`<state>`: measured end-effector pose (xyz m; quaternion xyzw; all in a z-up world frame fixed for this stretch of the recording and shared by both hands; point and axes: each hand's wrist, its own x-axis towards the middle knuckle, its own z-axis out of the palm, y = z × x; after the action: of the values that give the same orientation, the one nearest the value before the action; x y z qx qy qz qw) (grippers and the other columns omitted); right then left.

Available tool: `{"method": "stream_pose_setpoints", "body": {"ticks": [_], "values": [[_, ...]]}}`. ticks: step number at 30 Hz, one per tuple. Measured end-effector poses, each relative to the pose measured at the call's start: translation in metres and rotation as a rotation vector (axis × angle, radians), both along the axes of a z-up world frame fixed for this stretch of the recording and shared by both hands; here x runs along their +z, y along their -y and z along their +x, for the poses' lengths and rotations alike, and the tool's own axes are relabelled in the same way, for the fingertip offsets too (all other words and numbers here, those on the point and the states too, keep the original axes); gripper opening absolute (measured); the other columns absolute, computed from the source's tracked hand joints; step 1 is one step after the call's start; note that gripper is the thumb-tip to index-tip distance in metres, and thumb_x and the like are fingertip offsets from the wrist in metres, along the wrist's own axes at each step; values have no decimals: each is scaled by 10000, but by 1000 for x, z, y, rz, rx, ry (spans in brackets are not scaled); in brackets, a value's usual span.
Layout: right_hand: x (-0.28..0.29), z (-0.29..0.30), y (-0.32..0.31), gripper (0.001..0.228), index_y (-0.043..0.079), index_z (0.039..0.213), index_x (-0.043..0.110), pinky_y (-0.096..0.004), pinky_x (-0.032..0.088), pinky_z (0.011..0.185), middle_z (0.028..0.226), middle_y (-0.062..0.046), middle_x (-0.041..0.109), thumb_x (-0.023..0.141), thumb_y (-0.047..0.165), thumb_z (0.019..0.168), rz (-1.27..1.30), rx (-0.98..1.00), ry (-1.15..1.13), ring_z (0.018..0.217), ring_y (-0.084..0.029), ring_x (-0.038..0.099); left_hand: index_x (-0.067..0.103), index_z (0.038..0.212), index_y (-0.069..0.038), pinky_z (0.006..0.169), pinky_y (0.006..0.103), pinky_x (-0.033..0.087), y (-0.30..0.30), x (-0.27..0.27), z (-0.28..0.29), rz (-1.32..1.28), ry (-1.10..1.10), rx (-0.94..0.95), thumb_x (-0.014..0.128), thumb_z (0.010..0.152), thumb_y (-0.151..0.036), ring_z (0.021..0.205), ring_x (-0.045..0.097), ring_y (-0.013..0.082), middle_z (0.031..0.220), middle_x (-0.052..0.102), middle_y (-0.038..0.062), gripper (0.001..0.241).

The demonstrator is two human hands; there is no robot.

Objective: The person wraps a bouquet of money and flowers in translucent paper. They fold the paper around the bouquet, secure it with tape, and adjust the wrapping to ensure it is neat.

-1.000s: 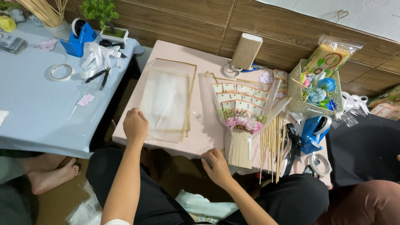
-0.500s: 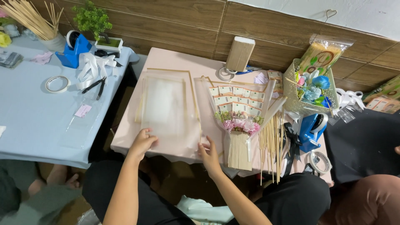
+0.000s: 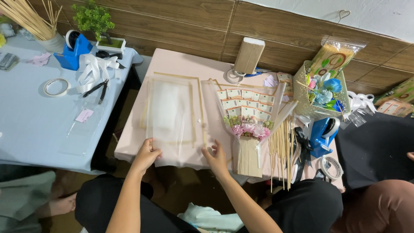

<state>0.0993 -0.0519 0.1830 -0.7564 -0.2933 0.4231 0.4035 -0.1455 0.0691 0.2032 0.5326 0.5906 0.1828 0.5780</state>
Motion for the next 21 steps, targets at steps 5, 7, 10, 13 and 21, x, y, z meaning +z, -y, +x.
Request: {"method": "stream_pose_setpoints", "body": {"ticks": [5, 7, 10, 13, 21], "values": [[10, -5, 12, 976, 13, 1542, 305, -559, 296, 1163, 1433, -271, 381, 836, 415, 829, 127, 309, 307, 1401, -469, 308, 430, 1482, 34, 778, 393, 526, 7, 8, 19, 74, -111, -84, 627, 857, -117, 826, 662, 254, 876, 651, 162, 673], [17, -12, 19, 1053, 1, 1542, 307, -607, 237, 1176, 1458, -290, 358, 883, 421, 766, 184, 506, 462, 1415, -508, 263, 414, 1488, 33, 761, 389, 530, 13, 16, 28, 96, -157, -103, 642, 871, -149, 827, 666, 252, 866, 630, 154, 682], [26, -24, 21, 1094, 7, 1570, 278, -577, 105, 1211, 1562, -276, 285, 871, 433, 755, 133, 724, 525, 1490, -463, 146, 327, 1538, 21, 768, 396, 551, 19, 35, 44, 45, -139, -130, 618, 865, -163, 846, 692, 254, 897, 663, 158, 755], [20, -25, 20, 858, -11, 1560, 288, -546, 161, 1220, 1561, -267, 319, 752, 318, 918, 135, 622, 476, 1502, -424, 211, 236, 1570, 43, 818, 389, 561, 30, 58, 62, 30, -90, -174, 597, 880, -172, 922, 709, 270, 952, 669, 181, 808], [23, -25, 1, 638, -53, 1492, 413, -508, 423, 1132, 1414, -291, 553, 462, -144, 862, 259, 341, 233, 1368, -415, 476, 326, 1552, 19, 839, 426, 555, 39, 15, 111, 388, 170, -170, 609, 999, -244, 1012, 674, 362, 1065, 656, 257, 674]]}}
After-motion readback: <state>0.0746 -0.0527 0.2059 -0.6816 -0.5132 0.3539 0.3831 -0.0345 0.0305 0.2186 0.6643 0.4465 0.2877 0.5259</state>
